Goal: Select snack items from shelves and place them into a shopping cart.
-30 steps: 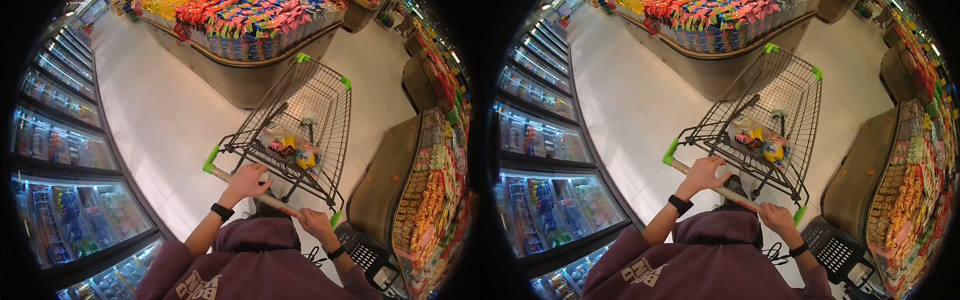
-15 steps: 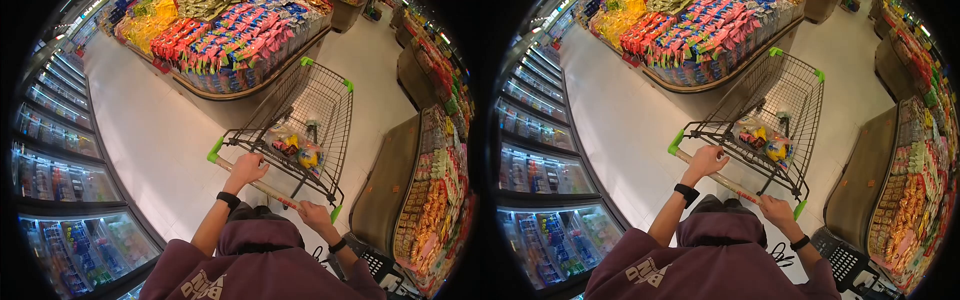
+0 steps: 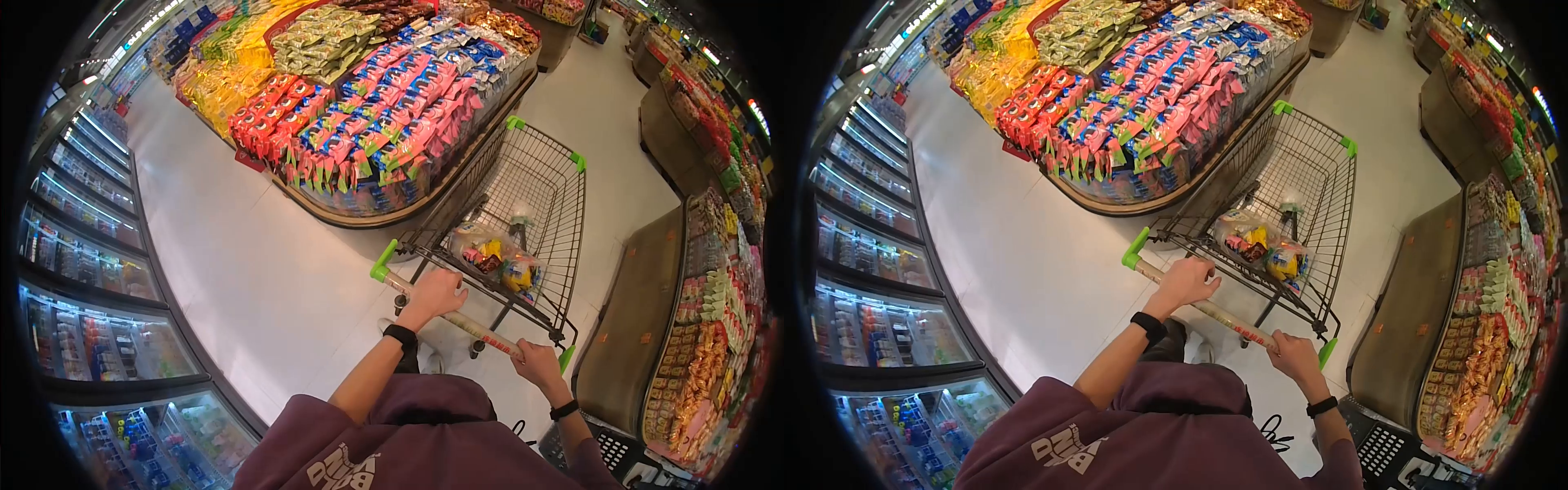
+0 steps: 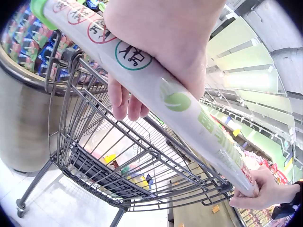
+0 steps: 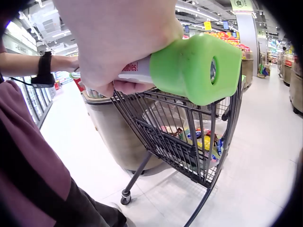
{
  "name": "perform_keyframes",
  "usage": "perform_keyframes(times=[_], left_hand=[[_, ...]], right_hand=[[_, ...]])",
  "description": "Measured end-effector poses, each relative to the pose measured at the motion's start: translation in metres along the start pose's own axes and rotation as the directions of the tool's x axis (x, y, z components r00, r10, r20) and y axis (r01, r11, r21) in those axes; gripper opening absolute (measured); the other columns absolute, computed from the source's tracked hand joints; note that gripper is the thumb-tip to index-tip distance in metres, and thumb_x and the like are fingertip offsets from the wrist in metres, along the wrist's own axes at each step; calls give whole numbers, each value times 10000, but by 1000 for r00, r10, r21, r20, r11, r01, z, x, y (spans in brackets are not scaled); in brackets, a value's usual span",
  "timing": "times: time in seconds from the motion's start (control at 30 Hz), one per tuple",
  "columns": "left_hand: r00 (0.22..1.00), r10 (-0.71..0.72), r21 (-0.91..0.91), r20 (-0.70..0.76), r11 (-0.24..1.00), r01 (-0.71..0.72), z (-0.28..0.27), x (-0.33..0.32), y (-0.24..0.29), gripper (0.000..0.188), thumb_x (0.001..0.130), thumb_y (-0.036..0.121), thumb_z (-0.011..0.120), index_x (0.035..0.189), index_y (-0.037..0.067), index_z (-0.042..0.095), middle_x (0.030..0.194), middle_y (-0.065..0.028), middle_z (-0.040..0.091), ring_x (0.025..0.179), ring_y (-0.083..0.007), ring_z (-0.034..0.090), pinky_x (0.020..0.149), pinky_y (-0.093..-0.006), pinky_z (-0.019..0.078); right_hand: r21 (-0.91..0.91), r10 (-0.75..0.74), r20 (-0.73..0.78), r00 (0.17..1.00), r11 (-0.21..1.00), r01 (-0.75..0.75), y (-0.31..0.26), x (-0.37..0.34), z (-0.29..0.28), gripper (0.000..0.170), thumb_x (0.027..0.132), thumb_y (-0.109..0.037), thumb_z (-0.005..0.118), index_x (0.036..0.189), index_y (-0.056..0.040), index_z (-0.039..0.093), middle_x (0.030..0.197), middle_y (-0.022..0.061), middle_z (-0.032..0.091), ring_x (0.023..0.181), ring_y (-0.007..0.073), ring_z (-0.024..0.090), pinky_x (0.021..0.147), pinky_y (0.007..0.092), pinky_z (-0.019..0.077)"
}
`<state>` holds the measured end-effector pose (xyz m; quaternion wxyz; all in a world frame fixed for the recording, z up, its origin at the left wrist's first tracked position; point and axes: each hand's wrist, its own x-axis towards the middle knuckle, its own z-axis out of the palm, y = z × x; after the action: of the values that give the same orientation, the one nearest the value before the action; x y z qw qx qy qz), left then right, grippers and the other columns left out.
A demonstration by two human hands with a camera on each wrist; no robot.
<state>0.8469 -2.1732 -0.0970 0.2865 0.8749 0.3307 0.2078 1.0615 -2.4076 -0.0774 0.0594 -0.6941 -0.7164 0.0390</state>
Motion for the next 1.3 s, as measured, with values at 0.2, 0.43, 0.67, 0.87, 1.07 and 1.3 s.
perform_keyframes(times=[0.2, 0.43, 0.67, 0.87, 1.07, 1.3], left_hand=[[996, 29, -5, 82, 1000, -29, -12, 35, -5, 330, 842, 332, 615, 781, 9, 650, 758, -204, 664, 763, -376, 669, 715, -484, 534], [988, 145, 4, -57, 989, -145, -13, 65, -15, 426, 905, 360, 565, 705, -7, 647, 648, -186, 630, 646, -374, 648, 641, -467, 536], [995, 87, -70, 58, 994, -83, -7, 103, -21, 450, 911, 382, 548, 733, -16, 656, 660, -202, 628, 674, -414, 646, 674, -478, 543], [998, 2, -114, 69, 994, 6, 1, 120, -21, 402, 898, 363, 570, 772, -9, 656, 700, -218, 633, 730, -417, 644, 716, -494, 526], [999, 19, -382, -41, 923, -33, -11, 135, -17, 275, 871, 263, 661, 778, 4, 644, 671, -154, 642, 644, -295, 650, 605, -390, 511], [497, -656, -704, -568, 700, 119, -34, 70, -65, 324, 974, 174, 607, 695, 8, 605, 534, 29, 498, 496, -24, 440, 465, -209, 318]], right_hand=[[-108, 36, -15, 999, 993, -38, 16, 30, -6, 225, 776, -217, 695, 815, -83, 518, 641, 96, 609, 568, 307, 626, 511, 411, 498], [-143, 94, -28, 995, 985, -97, 30, 62, -17, 228, 736, -193, 707, 745, -69, 517, 618, 104, 585, 559, 307, 618, 506, 410, 494], [-120, 83, -1, 997, 989, -82, 56, 88, -30, 197, 723, -177, 699, 735, -80, 528, 620, 95, 583, 562, 308, 614, 516, 413, 498], [18, 38, 107, 994, 999, -40, 70, 113, -47, 275, 791, -287, 729, 768, -83, 546, 626, 102, 593, 599, 306, 640, 525, 411, 504], [154, -42, 211, 976, 988, 9, 82, 129, -64, 356, 862, -393, 699, 809, -73, 553, 634, 100, 592, 601, 308, 636, 532, 402, 487], [277, -115, 241, 964, 960, 46, 100, 133, -68, 362, 936, -398, 600, 857, -45, 588, 712, 135, 626, 629, 333, 617, 571, 408, 490]])
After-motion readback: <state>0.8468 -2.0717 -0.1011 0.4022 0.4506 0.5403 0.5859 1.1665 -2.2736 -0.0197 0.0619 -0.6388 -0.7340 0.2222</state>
